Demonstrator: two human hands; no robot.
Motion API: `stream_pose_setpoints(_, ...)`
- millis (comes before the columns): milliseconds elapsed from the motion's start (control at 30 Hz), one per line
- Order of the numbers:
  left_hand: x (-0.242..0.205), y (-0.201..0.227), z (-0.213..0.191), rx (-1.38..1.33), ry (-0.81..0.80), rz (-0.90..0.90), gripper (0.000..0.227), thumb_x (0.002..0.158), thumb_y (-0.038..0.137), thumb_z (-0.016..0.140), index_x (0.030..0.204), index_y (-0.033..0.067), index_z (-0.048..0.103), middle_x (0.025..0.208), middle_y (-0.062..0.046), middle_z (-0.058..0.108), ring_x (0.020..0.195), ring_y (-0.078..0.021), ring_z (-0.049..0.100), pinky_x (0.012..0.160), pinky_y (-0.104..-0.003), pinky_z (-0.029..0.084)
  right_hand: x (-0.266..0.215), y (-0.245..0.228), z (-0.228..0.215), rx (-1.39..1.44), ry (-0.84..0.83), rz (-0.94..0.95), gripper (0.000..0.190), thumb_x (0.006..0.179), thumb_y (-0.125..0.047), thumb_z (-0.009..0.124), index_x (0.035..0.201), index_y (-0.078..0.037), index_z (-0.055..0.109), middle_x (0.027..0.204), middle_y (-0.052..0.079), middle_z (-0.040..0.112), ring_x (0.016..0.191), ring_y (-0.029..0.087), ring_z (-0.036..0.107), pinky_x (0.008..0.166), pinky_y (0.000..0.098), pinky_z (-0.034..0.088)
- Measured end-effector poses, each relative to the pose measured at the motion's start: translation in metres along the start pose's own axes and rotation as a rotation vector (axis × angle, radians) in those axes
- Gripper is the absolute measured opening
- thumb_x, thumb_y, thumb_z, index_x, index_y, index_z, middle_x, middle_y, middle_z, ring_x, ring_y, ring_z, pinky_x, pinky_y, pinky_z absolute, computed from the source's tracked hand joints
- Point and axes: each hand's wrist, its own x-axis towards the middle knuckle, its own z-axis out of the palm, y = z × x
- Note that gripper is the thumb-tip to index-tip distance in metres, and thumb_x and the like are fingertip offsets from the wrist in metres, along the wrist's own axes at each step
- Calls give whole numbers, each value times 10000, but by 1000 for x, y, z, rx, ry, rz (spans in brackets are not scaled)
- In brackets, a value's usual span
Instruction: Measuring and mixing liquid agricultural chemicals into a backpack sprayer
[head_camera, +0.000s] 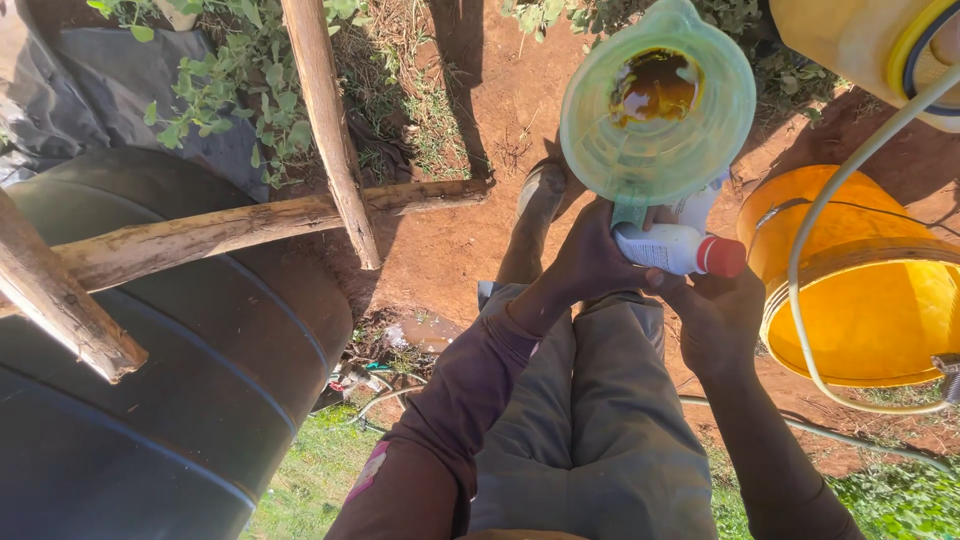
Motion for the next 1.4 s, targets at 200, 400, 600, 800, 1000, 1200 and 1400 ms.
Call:
stream_pose_setpoints(200, -7, 26, 12, 55, -18, -68, 683, 635, 436, 869, 1103, 32, 579, 1030, -184, 664, 1018, -352, 657, 932, -501, 496, -2, -20, -10, -105, -43, 3, 647, 684, 21, 809, 1279, 37, 556, 1076, 212, 627, 950, 244, 605, 713, 366, 581)
stream_pose_setpoints(400, 16, 56, -4, -52, 12, -109, 607, 554, 258, 971, 942, 63, 547, 905, -83, 672, 986, -191, 649, 981, -386, 452, 1, -75, 0, -161, -36, -112, 750, 641, -84, 849, 1311, 33, 534, 1185, 166, 631, 1036, 188, 583, 747, 267, 552)
stream_pose_setpoints(600, 70, 116, -20, 188, -39, -294, 590, 501, 302, 919, 987, 108, 648, 948, -6, 708, 859, -89, 643, 775, -275, 554, 29, -135, 2, -807, -79, -738, 255, 938, -216, 662, 1049, 11, 690, 996, 181, 642, 756, 231, 535, 598, 320, 436)
stream_pose_setpoints(800, 133, 134, -43, 114, -83, -305, 525, 527, 254, 905, 972, 107, 667, 941, -9, 720, 857, -85, 646, 768, -276, 555, 74, -163, 39, -950, -33, -787, 222, 965, -182, 624, 991, 38, 630, 975, 146, 671, 937, 322, 601, 853, 423, 499)
stream_pose_setpoints(1000, 195, 148, -92, 155, -95, -351, 478, 522, 255, 898, 903, 120, 645, 850, 42, 679, 780, -53, 599, 695, -255, 521, 128, -166, 90, -751, -57, -489, 332, 960, -308, 556, 1107, -11, 538, 1031, 121, 482, 761, 183, 402, 799, 332, 387)
stream_pose_setpoints(1200, 253, 147, -149, 182, -89, -306, 531, 497, 384, 877, 783, 181, 478, 783, 70, 563, 729, -50, 474, 610, -244, 417, 192, -157, 162, -137, -129, -7, 718, 715, -47, 703, 1352, 33, 382, 1279, 193, 502, 1206, 290, 538, 991, 392, 492)
stream_pose_setpoints(1400, 287, 143, -197, 200, -10, -186, 428, 555, 331, 847, 749, 161, 505, 697, 60, 510, 667, -79, 439, 585, -285, 399, 255, -169, 195, -434, -124, -102, 541, 699, -133, 795, 1187, -1, 604, 1086, 109, 625, 993, 180, 578, 889, 295, 483)
